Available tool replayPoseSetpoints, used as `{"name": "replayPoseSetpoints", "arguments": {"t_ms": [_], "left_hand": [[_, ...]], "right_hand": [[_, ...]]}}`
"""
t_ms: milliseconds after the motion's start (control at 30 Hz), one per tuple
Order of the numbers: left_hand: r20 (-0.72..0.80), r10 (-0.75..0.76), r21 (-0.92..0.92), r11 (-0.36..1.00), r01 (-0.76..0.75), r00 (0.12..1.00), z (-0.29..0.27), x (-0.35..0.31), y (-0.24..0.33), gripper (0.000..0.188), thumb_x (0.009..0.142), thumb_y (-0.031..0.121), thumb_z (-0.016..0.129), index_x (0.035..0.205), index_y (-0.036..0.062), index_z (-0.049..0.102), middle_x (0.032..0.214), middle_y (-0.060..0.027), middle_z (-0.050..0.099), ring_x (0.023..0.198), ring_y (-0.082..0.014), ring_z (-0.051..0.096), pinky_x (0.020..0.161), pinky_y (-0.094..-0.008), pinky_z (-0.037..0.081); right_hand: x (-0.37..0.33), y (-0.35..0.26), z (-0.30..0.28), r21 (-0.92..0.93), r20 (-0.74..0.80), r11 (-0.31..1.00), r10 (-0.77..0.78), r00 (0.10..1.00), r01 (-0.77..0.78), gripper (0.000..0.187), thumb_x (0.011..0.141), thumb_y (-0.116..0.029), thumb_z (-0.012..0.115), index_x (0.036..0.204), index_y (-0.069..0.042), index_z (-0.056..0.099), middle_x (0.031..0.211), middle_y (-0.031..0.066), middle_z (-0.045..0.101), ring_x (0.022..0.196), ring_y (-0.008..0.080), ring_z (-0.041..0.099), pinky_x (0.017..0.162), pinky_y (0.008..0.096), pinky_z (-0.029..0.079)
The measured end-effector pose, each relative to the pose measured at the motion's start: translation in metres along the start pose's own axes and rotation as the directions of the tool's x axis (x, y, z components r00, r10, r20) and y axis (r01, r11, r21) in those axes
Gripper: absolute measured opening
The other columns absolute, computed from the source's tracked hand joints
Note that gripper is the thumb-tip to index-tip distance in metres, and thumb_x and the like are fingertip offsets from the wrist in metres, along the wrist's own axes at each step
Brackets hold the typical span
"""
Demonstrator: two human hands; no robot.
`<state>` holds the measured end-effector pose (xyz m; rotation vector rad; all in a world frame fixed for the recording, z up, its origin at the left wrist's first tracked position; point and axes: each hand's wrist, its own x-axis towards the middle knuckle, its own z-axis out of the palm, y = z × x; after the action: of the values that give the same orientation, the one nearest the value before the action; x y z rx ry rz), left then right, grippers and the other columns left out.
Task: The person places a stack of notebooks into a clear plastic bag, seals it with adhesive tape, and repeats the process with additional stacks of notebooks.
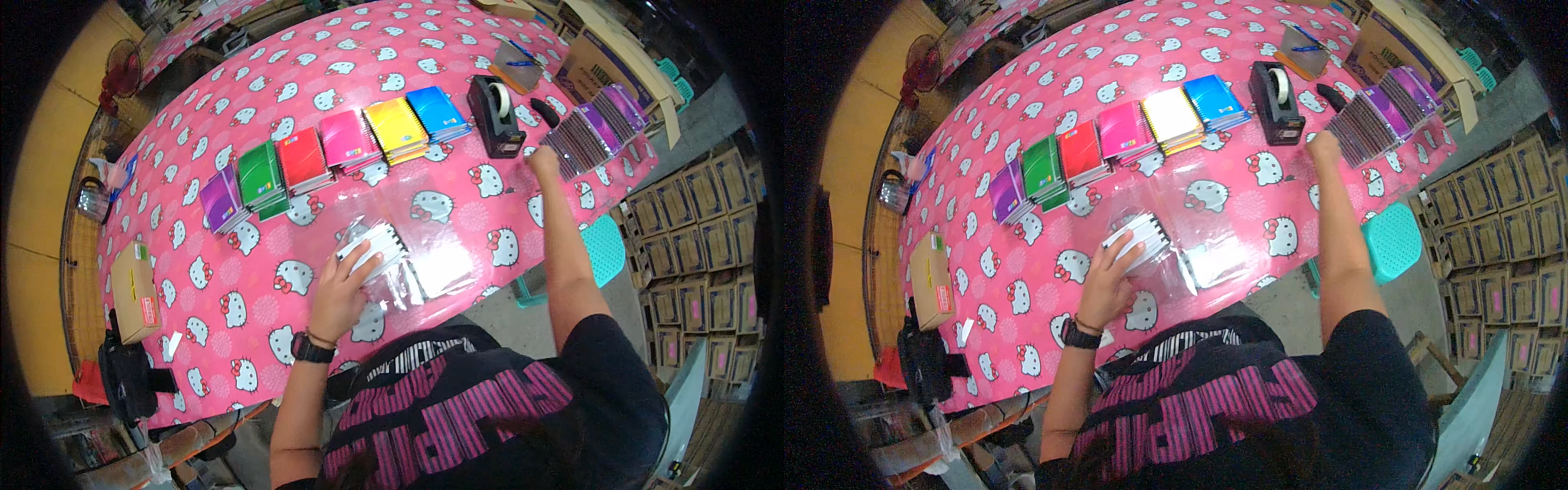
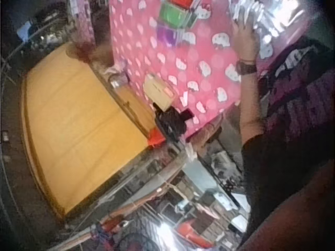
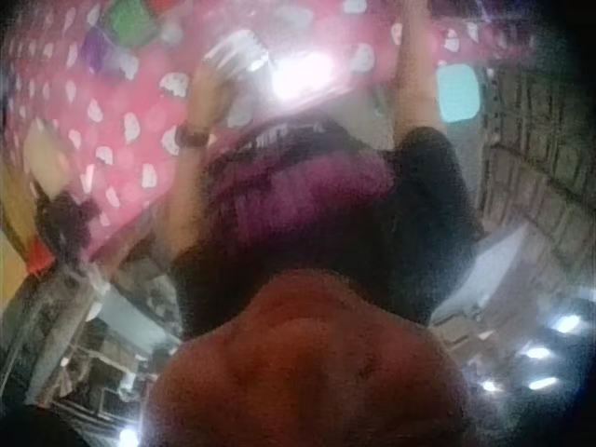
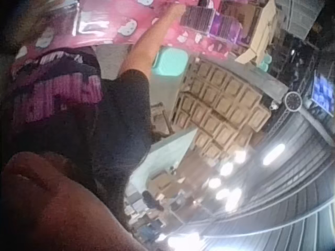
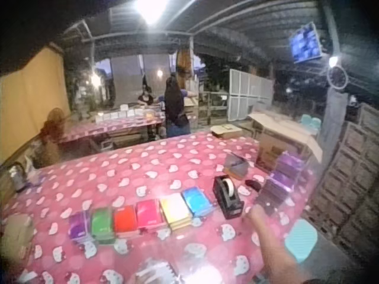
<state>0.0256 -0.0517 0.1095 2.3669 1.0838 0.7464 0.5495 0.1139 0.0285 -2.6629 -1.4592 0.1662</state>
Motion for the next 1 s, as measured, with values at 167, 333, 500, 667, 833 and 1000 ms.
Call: {"name": "replayPoseSetpoints", "arguments": {"t_ms": [167, 333, 500, 667, 833, 1000], "left_hand": [[0.012, -0.089, 0.076, 0.993, 0.088, 0.996, -0.005, -0.017, -0.002, 0.070, 0.065, -0.005, 0.058, 0.128, 0.0230, 0.050, 0.139, -0.0022, 0.039, 0.127, -0.0388, 0.033, 0.100, -0.0551, 0.032], [0.105, -0.048, 0.069, 0.997, 0.041, 0.993, -0.010, -0.008, -0.001, 0.073, 0.063, 0.003, 0.064, 0.130, 0.0254, 0.048, 0.143, -0.0039, 0.034, 0.129, -0.0394, 0.030, 0.102, -0.0561, 0.031], [0.186, -0.025, 0.130, 0.992, 0.001, 0.982, -0.021, -0.007, 0.000, 0.079, 0.058, 0.015, 0.075, 0.132, 0.0253, 0.046, 0.147, -0.0088, 0.026, 0.126, -0.0402, 0.035, 0.105, -0.0527, 0.026], [0.064, 0.021, 0.235, 0.971, -0.035, 0.998, -0.025, -0.008, 0.007, 0.068, 0.062, 0.019, 0.077, 0.125, 0.0276, 0.053, 0.146, -0.0085, 0.030, 0.128, -0.0403, 0.034, 0.104, -0.0570, 0.024], [-0.322, 0.220, 0.247, 0.959, -0.142, 0.921, 0.010, 0.003, 0.013, 0.044, 0.069, 0.017, 0.073, 0.112, 0.0197, 0.063, 0.136, -0.0111, 0.045, 0.123, -0.0363, 0.041, 0.103, -0.0555, 0.026], [-0.630, -0.351, -0.333, 0.928, 0.167, 0.693, -0.029, 0.026, 0.038, 0.027, 0.072, 0.016, 0.072, 0.096, 0.0055, 0.066, 0.113, -0.0124, 0.060, 0.114, -0.0300, 0.048, 0.100, -0.0425, 0.033]], "right_hand": [[-0.116, -0.126, -0.095, 0.746, 0.242, 0.625, -0.577, 0.780, 0.231, 0.024, 0.079, -0.028, 0.068, 0.079, -0.004, 0.068, 0.068, -0.0010, 0.059, 0.062, 0.0104, 0.052, 0.056, 0.0272, 0.042], [-0.224, -0.229, -0.094, 0.888, 0.203, 0.256, -0.964, 0.174, 0.381, 0.020, 0.080, -0.021, 0.068, 0.072, -0.003, 0.065, 0.066, 0.0009, 0.060, 0.063, 0.0077, 0.053, 0.056, 0.0254, 0.041], [-0.274, -0.265, -0.098, 0.147, 0.322, 0.481, -0.849, 0.418, 0.864, 0.046, 0.066, -0.046, 0.074, 0.074, -0.001, 0.067, 0.065, 0.0137, 0.063, 0.063, 0.0274, 0.063, 0.059, 0.0402, 0.049], [-0.240, -0.230, -0.117, 0.077, 0.345, 0.470, -0.840, 0.419, 0.879, 0.041, 0.066, -0.040, 0.075, 0.076, -0.002, 0.066, 0.071, 0.0153, 0.063, 0.068, 0.0299, 0.063, 0.061, 0.0396, 0.049], [-0.228, -0.192, -0.086, 0.637, 0.134, 0.411, -0.892, 0.432, 0.652, 0.029, 0.073, -0.024, 0.075, 0.089, -0.003, 0.064, 0.086, 0.0083, 0.064, 0.080, 0.0179, 0.061, 0.068, 0.0317, 0.047], [-0.235, -0.184, -0.046, 0.882, 0.161, 0.381, -0.796, 0.584, 0.276, 0.038, 0.075, -0.023, 0.073, 0.106, -0.002, 0.063, 0.099, 0.0072, 0.063, 0.094, 0.0166, 0.057, 0.081, 0.0311, 0.045]]}}
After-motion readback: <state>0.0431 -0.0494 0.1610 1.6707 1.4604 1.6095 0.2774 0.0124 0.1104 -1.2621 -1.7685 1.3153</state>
